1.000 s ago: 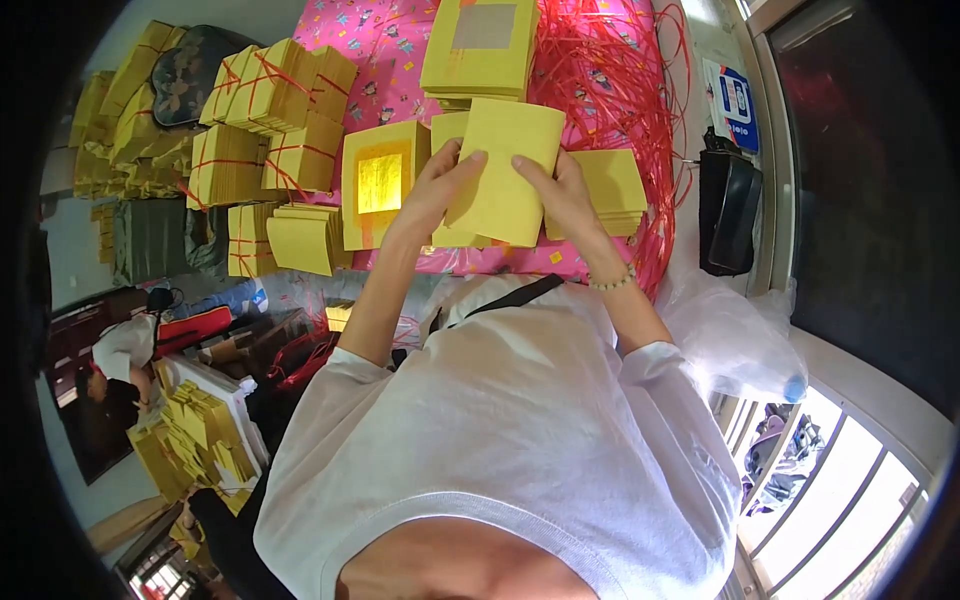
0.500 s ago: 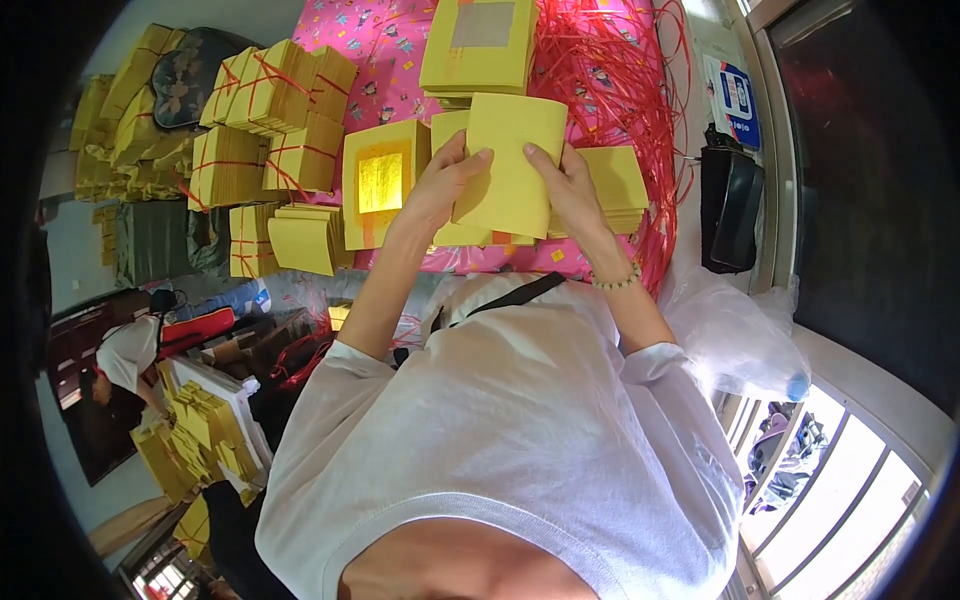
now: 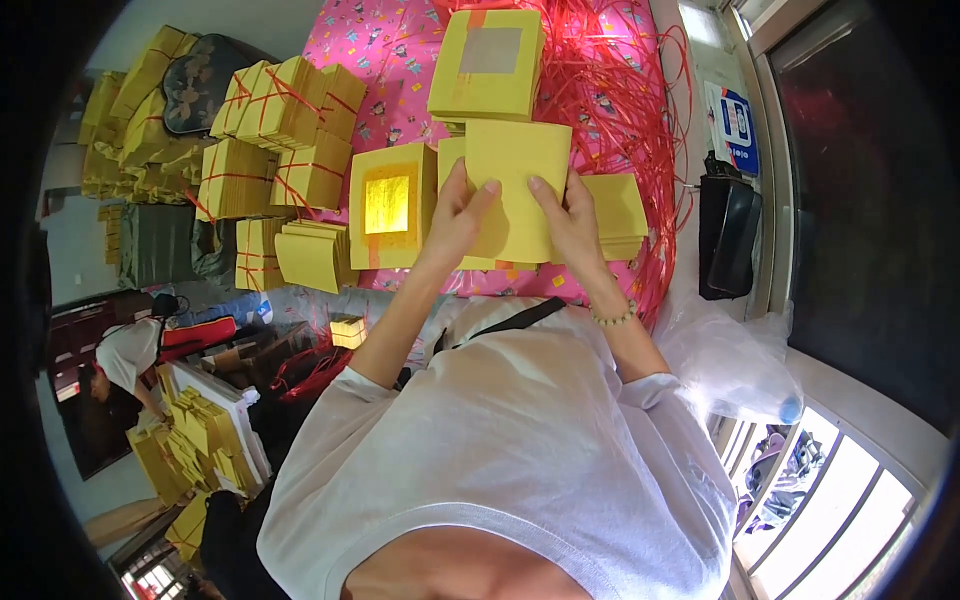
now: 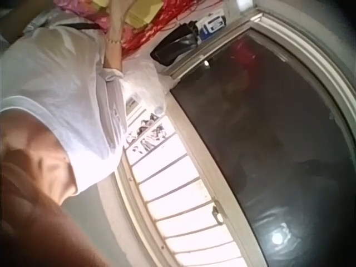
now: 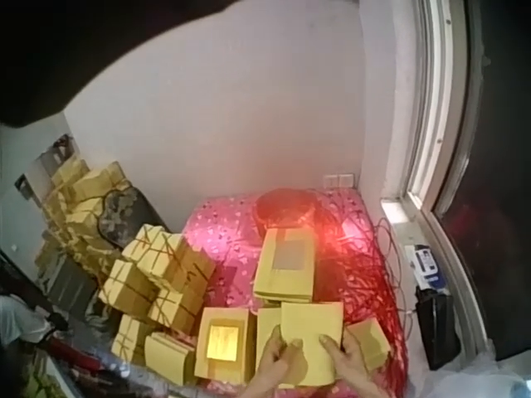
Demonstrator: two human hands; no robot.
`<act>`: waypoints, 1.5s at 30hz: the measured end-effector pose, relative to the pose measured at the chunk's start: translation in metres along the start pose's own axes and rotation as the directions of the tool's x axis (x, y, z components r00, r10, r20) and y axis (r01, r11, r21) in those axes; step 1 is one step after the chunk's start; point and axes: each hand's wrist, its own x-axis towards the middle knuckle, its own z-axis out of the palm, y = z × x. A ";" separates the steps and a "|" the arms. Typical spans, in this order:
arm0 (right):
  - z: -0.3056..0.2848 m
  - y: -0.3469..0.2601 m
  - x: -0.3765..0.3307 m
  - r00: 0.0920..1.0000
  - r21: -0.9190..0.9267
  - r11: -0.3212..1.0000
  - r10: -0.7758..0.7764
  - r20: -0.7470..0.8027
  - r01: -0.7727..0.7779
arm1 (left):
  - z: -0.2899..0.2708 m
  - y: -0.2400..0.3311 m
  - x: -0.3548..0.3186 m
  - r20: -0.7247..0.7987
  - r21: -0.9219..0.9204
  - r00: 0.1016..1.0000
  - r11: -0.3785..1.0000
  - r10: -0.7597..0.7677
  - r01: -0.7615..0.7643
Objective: Counting and organizing stacks of yellow paper slips on a table.
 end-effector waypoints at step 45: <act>-0.029 0.005 0.044 0.992 -0.026 0.998 0.062 -0.109 -0.065 | -0.013 -0.009 0.032 0.055 -0.057 0.968 0.967 -0.244 0.247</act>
